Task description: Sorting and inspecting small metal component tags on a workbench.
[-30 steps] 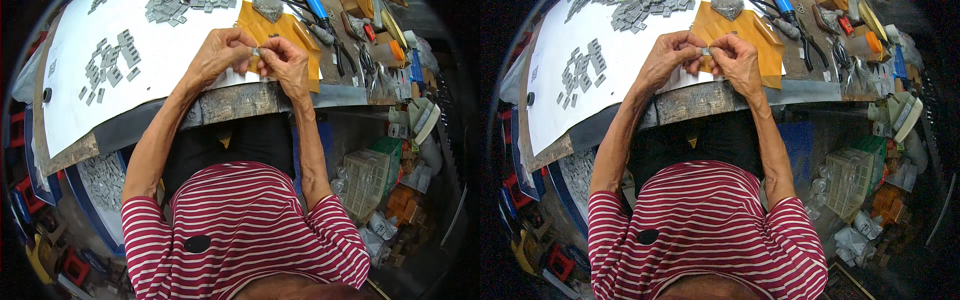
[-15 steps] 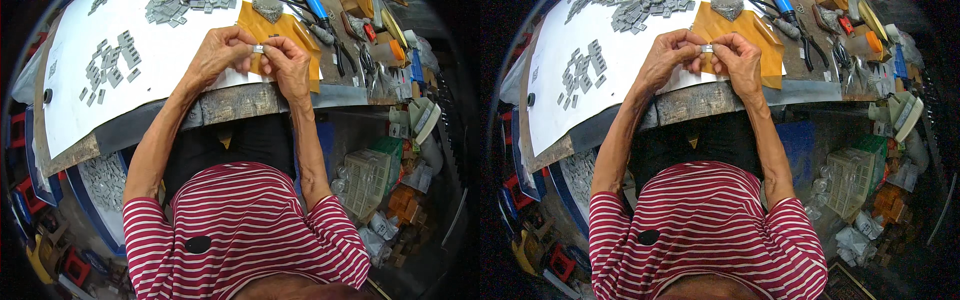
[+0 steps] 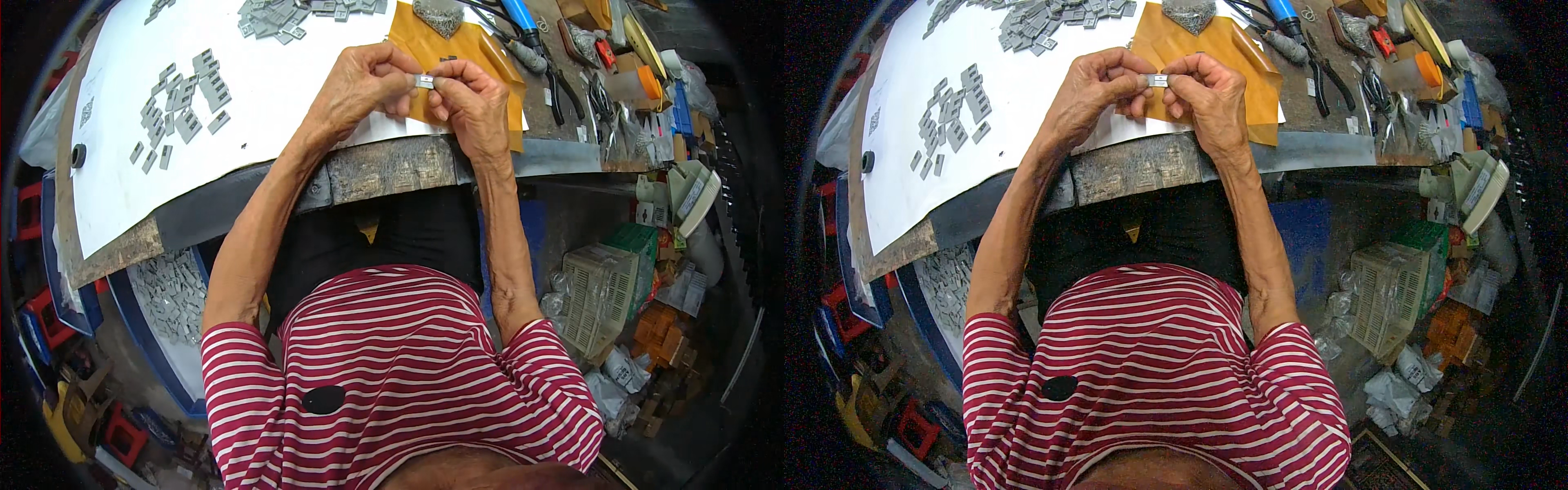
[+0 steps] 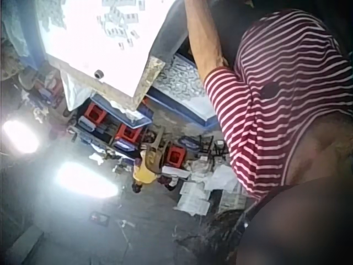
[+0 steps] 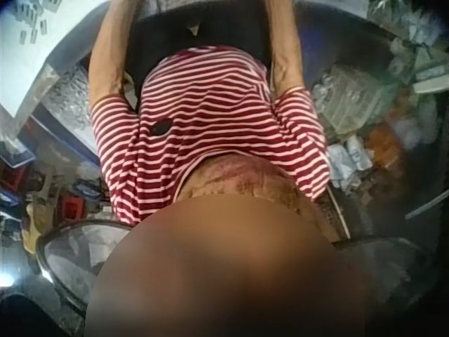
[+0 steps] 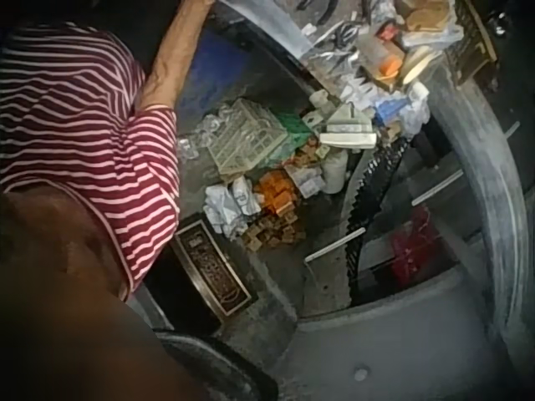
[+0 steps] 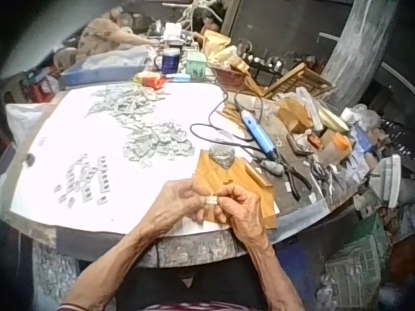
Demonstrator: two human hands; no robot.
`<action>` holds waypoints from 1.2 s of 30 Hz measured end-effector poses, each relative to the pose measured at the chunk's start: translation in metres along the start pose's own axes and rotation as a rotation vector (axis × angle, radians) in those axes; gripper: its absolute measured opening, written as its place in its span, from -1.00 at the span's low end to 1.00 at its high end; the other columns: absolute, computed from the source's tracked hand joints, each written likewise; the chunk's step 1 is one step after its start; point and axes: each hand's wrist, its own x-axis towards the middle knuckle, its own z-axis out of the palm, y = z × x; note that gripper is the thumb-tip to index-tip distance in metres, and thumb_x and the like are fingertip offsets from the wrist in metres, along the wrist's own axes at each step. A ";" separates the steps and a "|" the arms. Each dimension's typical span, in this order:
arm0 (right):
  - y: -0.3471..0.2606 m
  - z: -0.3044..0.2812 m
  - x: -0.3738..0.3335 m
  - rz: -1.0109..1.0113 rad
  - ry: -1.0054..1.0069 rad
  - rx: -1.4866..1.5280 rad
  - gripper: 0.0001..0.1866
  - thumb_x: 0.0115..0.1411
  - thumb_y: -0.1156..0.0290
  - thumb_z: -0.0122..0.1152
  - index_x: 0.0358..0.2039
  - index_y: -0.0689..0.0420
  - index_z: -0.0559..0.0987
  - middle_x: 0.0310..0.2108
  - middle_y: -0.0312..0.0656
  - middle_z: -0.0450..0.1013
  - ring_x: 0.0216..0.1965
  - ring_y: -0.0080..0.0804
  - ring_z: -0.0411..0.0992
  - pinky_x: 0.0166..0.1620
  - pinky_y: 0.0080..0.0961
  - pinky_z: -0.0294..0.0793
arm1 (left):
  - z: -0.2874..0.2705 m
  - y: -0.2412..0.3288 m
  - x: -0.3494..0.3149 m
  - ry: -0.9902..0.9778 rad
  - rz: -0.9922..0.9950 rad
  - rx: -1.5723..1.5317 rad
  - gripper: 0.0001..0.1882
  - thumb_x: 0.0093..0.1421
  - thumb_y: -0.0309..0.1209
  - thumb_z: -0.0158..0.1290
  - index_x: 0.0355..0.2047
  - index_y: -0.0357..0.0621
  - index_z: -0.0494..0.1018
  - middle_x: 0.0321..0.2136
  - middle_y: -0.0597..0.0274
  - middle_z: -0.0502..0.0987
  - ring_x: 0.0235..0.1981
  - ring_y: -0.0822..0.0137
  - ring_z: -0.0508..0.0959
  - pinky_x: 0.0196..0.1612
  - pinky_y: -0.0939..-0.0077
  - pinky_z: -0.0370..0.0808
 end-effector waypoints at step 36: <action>-0.003 -0.005 0.007 0.088 -0.090 0.079 -0.77 0.12 0.47 0.08 -0.26 0.36 0.45 -0.46 -0.17 0.45 -0.55 -0.59 0.39 -0.48 -0.76 0.40 | -0.026 0.012 -0.008 0.141 0.318 0.915 -0.82 0.07 -0.45 0.02 -0.33 -0.29 0.40 -0.49 0.04 0.51 -0.47 0.21 0.54 -0.39 0.44 0.47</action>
